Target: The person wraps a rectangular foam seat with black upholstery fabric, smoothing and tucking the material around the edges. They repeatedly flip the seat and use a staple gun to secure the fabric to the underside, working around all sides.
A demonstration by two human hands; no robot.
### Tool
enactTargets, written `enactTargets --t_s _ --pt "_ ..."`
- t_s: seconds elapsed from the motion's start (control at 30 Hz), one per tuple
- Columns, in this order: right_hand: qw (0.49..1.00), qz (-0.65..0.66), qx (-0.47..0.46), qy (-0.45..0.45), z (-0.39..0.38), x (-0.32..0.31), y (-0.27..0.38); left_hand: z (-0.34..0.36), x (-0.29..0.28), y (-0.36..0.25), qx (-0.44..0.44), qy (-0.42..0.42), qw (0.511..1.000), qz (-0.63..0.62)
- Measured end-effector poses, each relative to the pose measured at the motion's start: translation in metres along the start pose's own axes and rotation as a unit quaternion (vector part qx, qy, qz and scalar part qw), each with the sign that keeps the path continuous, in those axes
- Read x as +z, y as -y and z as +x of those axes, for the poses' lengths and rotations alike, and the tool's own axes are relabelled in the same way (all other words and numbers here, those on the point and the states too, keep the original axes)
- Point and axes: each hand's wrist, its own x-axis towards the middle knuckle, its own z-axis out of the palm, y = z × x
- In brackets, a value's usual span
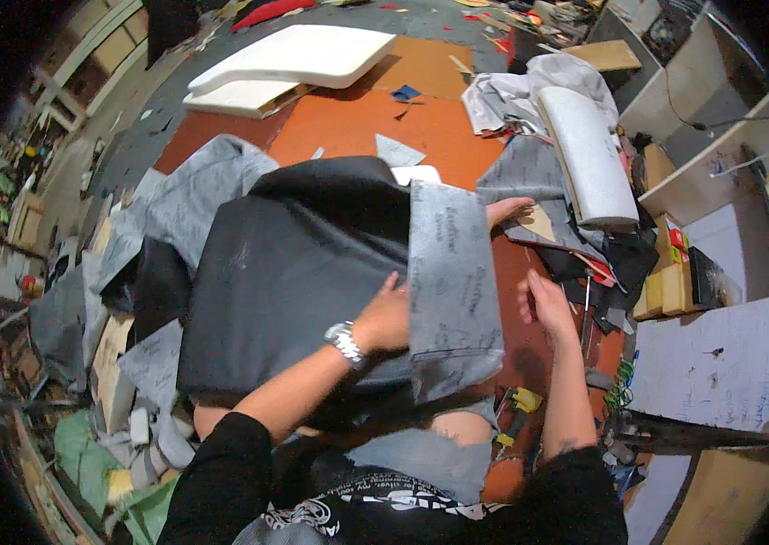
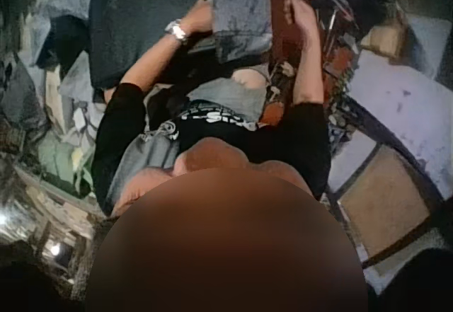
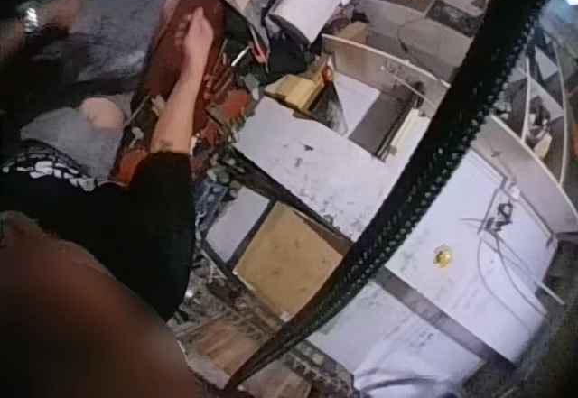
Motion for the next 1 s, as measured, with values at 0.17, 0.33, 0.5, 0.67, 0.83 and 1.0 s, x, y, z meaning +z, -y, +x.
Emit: enactTargets --t_s 0.17,0.33,0.5,0.67,0.83,1.0 --pt "0.992 -0.057 -0.006 0.108 0.155 0.039 0.065 0.022 -0.028 0.091 -0.255 -0.305 0.912 0.097" --pt "0.962 -0.151 0.082 0.211 0.231 0.144 0.127 0.038 -0.061 0.15 -0.227 -0.596 0.766 0.085" --pt "0.882 -0.354 -0.125 0.284 0.252 0.198 0.102 0.054 -0.109 0.161 -0.192 -0.439 0.872 0.102" --pt "0.945 -0.218 -0.212 -0.116 0.241 0.168 0.147 0.038 -0.093 0.131 -0.215 -0.166 0.955 0.12" --pt "0.78 -0.389 -0.49 -0.011 0.072 0.241 0.226 0.048 -0.061 0.151 -0.194 -0.163 0.959 0.128" --pt "0.709 -0.341 -0.581 0.208 -0.038 0.309 0.173 0.08 -0.055 0.172 -0.221 -0.005 0.962 0.162"
